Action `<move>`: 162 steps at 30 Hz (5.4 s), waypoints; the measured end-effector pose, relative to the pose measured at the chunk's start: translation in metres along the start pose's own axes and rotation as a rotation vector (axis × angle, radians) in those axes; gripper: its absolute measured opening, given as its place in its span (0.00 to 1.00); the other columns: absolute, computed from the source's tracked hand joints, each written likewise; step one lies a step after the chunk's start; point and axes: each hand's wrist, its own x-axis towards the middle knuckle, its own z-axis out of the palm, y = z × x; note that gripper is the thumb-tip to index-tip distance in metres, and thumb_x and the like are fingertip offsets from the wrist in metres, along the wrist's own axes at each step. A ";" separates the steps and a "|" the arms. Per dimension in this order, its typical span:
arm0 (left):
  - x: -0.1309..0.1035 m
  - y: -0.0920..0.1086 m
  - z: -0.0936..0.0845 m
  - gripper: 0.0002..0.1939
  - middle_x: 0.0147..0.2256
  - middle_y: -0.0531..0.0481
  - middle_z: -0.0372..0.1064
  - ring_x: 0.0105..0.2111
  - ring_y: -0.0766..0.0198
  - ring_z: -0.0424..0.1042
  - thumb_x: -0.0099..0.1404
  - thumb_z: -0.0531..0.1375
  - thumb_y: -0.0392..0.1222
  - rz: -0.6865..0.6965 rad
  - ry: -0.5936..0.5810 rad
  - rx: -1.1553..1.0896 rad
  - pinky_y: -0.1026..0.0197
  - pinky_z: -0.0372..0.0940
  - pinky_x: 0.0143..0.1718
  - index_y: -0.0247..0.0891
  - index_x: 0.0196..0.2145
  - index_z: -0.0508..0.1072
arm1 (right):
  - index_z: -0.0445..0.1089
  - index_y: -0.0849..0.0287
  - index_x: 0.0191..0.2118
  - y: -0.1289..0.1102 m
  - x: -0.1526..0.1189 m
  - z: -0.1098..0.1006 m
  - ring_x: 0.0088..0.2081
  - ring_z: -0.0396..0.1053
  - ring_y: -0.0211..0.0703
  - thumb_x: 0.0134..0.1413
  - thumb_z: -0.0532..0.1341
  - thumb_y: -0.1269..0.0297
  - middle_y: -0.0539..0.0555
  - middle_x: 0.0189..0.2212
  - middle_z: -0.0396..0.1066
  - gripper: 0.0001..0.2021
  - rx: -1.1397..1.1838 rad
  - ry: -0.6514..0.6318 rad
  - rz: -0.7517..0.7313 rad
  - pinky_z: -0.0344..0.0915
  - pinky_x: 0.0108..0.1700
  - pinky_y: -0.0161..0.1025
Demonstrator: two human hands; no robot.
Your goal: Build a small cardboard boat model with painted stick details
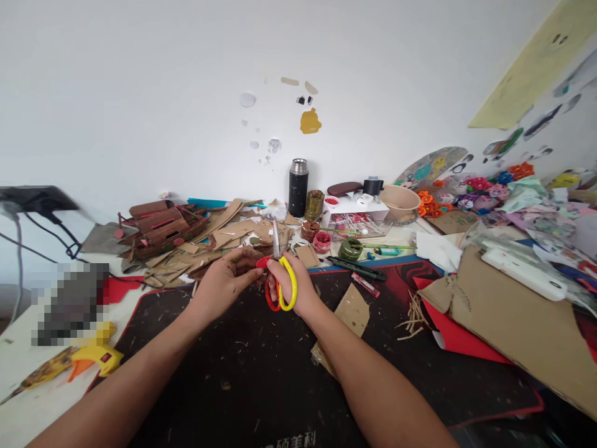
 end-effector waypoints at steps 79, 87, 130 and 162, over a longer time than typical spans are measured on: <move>0.006 0.006 -0.014 0.23 0.26 0.48 0.79 0.25 0.57 0.77 0.61 0.68 0.65 -0.071 -0.069 0.069 0.56 0.73 0.31 0.40 0.31 0.78 | 0.62 0.52 0.38 0.000 -0.003 0.005 0.12 0.63 0.37 0.57 0.66 0.38 0.40 0.16 0.65 0.23 -0.006 -0.051 0.017 0.59 0.14 0.31; 0.000 0.019 -0.039 0.17 0.33 0.46 0.82 0.32 0.51 0.80 0.69 0.62 0.59 0.243 0.363 0.480 0.55 0.72 0.37 0.44 0.37 0.79 | 0.65 0.55 0.42 -0.008 -0.006 0.005 0.16 0.72 0.42 0.54 0.64 0.28 0.45 0.18 0.71 0.32 0.106 -0.109 0.078 0.57 0.14 0.29; -0.015 0.000 -0.047 0.17 0.40 0.42 0.83 0.39 0.55 0.81 0.79 0.50 0.32 1.260 -0.011 1.247 0.56 0.76 0.42 0.33 0.60 0.70 | 0.67 0.58 0.20 0.001 -0.006 0.009 0.11 0.60 0.35 0.51 0.69 0.39 0.47 0.12 0.64 0.27 0.243 -0.125 0.252 0.55 0.13 0.32; -0.015 0.009 -0.038 0.12 0.40 0.43 0.84 0.36 0.55 0.84 0.79 0.58 0.47 0.832 0.109 0.668 0.55 0.78 0.37 0.40 0.50 0.78 | 0.65 0.56 0.19 0.003 -0.005 0.008 0.13 0.56 0.33 0.50 0.68 0.51 0.46 0.12 0.62 0.19 0.205 -0.044 0.237 0.52 0.15 0.33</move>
